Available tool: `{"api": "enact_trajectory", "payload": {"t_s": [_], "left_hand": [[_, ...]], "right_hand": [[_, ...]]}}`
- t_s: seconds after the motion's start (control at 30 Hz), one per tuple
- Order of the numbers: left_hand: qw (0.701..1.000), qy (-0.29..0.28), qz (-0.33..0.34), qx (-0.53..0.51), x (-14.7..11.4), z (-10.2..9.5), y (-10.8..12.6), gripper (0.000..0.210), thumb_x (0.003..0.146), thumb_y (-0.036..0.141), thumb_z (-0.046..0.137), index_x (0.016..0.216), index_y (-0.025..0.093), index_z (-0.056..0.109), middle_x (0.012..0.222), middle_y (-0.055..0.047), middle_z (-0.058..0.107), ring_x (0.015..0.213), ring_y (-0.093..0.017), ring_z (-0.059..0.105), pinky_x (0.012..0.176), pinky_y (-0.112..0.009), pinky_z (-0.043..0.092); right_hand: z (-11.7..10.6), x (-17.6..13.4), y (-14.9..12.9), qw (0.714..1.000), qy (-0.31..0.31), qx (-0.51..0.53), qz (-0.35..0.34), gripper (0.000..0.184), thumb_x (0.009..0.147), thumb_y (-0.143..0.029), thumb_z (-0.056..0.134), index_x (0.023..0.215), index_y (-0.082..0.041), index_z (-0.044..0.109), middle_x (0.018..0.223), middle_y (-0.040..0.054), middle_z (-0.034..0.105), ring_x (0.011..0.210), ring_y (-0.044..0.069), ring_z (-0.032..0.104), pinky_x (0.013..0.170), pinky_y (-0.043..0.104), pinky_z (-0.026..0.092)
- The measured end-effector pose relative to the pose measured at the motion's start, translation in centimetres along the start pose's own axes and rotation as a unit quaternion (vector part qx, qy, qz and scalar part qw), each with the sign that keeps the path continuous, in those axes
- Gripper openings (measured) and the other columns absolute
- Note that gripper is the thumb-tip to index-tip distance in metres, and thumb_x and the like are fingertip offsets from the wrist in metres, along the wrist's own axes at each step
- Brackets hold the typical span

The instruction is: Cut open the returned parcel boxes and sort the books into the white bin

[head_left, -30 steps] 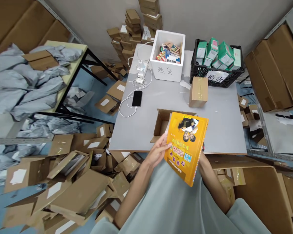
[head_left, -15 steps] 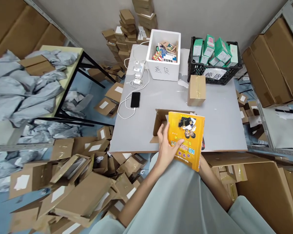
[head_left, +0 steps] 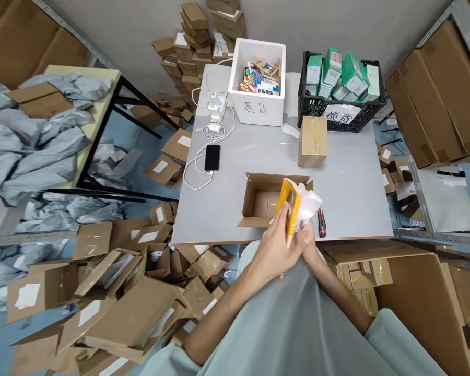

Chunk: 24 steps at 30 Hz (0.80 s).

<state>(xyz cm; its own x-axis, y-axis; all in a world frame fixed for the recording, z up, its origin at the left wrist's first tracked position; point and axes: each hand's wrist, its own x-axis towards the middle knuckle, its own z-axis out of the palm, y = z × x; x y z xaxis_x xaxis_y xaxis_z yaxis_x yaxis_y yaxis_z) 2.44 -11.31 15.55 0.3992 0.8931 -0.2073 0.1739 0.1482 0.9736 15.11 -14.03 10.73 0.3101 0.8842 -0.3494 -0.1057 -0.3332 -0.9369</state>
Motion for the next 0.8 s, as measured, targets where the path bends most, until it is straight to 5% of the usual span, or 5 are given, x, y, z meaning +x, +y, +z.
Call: {"api": "enact_trajectory", "payload": {"t_s": [0.17,0.3,0.47,0.63,0.8], "left_hand": [[0.976,0.025,-0.122,-0.179,0.6,-3.7,-0.7,0.051,0.092,0.064,0.082,0.113,0.018,0.082,0.109,-0.011,0.084,0.110,-0.038,0.080,0.098,-0.045,0.065],[0.915,0.133,-0.187,-0.331,0.4,-6.0,-1.6,0.060,0.077,0.062,0.098,0.114,0.019,0.080,0.109,-0.011,0.086,0.114,-0.037,0.082,0.099,-0.043,0.068],[0.887,0.286,-0.114,-0.343,-0.3,-8.2,-2.0,0.063,0.069,0.057,0.104,0.115,0.021,0.079,0.117,-0.009,0.087,0.118,-0.036,0.083,0.106,-0.044,0.068],[0.875,0.358,-0.075,-0.316,-1.5,-9.6,-1.7,0.058,0.077,0.055,0.100,0.122,0.023,0.080,0.126,-0.008,0.086,0.127,-0.033,0.080,0.110,-0.041,0.067],[0.877,0.363,-0.058,-0.310,-2.7,-9.5,-1.0,0.064,0.077,0.058,0.100,0.129,0.025,0.081,0.127,-0.007,0.085,0.129,-0.033,0.079,0.110,-0.039,0.066]], "right_hand": [[-1.1,1.4,0.1,0.999,0.042,0.015,-0.004,0.045,0.078,-0.056,0.087,0.106,-0.022,0.077,0.109,0.0101,0.085,0.104,0.033,0.077,0.094,0.044,0.064],[-2.6,2.6,-2.1,0.994,0.104,0.028,-0.035,0.047,0.080,-0.057,0.088,0.106,-0.020,0.078,0.107,0.0124,0.085,0.101,0.032,0.078,0.087,0.041,0.063],[-4.3,3.8,-5.8,0.951,0.216,-0.059,-0.211,0.039,0.091,-0.047,0.085,0.121,-0.025,0.077,0.119,0.0087,0.081,0.114,0.029,0.074,0.101,0.040,0.060],[-2.5,7.7,-4.3,0.919,-0.006,-0.298,-0.257,0.016,0.104,-0.035,0.069,0.111,-0.028,0.082,0.112,0.0082,0.081,0.110,0.031,0.070,0.101,0.043,0.058],[1.6,11.9,-0.3,0.769,-0.250,-0.559,-0.184,0.031,0.107,-0.009,0.052,0.123,-0.016,0.078,0.126,0.0188,0.081,0.125,0.033,0.070,0.109,0.044,0.054]]}}
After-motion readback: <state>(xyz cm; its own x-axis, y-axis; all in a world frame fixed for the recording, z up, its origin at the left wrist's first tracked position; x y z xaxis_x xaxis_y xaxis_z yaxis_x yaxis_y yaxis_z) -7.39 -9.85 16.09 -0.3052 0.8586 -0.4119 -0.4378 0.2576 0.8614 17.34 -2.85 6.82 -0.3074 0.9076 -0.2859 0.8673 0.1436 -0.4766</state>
